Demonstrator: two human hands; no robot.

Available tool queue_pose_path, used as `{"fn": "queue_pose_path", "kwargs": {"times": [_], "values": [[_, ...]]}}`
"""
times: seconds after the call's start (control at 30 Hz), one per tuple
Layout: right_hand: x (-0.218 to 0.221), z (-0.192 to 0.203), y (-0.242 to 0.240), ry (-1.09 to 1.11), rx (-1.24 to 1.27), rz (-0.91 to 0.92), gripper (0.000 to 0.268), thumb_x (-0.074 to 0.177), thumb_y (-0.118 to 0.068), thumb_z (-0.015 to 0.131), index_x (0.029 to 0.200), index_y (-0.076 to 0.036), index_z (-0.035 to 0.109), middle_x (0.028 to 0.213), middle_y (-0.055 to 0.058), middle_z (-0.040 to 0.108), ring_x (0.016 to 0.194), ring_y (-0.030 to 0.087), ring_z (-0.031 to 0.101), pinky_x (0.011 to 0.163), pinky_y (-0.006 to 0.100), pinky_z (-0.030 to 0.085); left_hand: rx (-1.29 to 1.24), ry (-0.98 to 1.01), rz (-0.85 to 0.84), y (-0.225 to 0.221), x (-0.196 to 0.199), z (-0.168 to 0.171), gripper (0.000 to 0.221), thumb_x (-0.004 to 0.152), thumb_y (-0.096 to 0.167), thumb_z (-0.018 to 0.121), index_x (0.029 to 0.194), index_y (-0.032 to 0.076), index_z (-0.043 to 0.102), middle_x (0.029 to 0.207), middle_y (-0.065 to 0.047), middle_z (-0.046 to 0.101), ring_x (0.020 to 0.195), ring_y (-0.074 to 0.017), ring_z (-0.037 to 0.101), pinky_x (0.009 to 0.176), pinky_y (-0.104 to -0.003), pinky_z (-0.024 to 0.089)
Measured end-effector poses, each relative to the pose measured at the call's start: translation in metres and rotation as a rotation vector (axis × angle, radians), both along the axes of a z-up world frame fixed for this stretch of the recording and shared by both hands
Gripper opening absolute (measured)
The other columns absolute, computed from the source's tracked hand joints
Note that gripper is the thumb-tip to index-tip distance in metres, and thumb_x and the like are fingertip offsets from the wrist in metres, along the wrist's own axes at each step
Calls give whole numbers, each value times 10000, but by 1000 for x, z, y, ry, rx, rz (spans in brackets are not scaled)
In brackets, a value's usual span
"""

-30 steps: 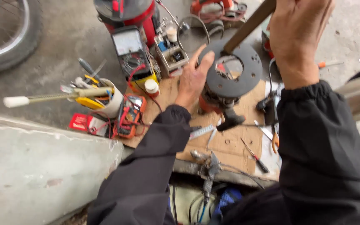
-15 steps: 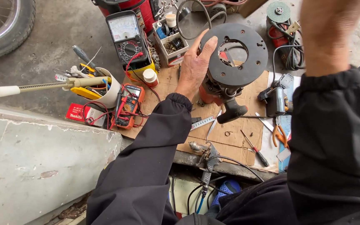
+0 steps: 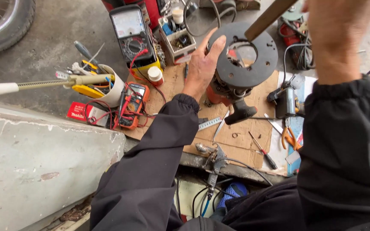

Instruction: Disassembling and inspecting a router base for repair or cleaning using pliers and other hand tools.

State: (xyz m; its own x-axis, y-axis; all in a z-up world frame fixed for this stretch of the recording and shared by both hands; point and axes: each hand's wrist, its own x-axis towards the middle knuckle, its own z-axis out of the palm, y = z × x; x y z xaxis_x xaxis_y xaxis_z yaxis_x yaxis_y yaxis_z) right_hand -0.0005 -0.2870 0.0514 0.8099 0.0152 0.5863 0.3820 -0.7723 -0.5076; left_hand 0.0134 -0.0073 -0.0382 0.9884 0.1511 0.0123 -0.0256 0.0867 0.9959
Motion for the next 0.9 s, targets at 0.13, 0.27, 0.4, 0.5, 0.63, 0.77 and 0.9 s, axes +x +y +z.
{"fn": "queue_pose_path", "kwargs": {"times": [0.13,0.27,0.4,0.5,0.63,0.77,0.9], "values": [[-19,-3,-44,66,-27,-76,519,1535,-239,413,1111,-28,627,1028,83,657,795,177,571,794,293,527,-49,2,1,-2,-1,-1,783,927,559,644,1569,112,610,1457,-110,756,1253,-189,738,1042,-281,588],[-28,-29,-43,102,-54,-116,588,1571,-293,393,1091,-49,629,1033,70,668,813,171,575,832,291,526,-4,-11,1,2,-2,-4,782,927,583,634,1566,133,615,1407,-96,785,1180,-168,772,982,-269,610],[-57,-167,-46,95,-172,-287,106,1085,-33,757,1050,60,722,873,172,755,649,278,604,605,417,508,33,-27,3,2,0,-6,829,913,634,624,1577,139,603,1491,-129,750,1271,-202,754,1052,-292,594],[-85,-226,-27,475,-90,-470,280,1005,-140,686,1194,34,797,950,204,798,750,344,707,679,476,561,42,-27,-7,3,-2,-12,831,917,651,612,1581,153,594,1547,-159,714,1343,-245,729,1101,-325,574],[-102,-259,-22,733,-117,-594,448,919,-206,687,1246,85,782,1109,295,803,956,476,757,858,548,587,48,21,-5,5,-1,-5,827,908,631,605,1585,156,624,1111,-42,749,954,-142,699,881,-277,570],[-62,-163,18,278,-61,-409,334,1077,-235,691,1159,79,770,1059,256,666,827,382,655,739,486,537,31,61,-4,5,-3,-1,835,888,639,606,1594,193,617,1200,-54,802,984,-140,742,887,-274,589],[-12,-30,101,-153,-151,56,379,1167,-23,667,1505,128,582,1425,298,651,1267,417,635,1088,507,512,103,52,23,4,-4,3,822,905,646,585,1584,188,659,727,43,477,651,-102,475,645,-268,432]]}}
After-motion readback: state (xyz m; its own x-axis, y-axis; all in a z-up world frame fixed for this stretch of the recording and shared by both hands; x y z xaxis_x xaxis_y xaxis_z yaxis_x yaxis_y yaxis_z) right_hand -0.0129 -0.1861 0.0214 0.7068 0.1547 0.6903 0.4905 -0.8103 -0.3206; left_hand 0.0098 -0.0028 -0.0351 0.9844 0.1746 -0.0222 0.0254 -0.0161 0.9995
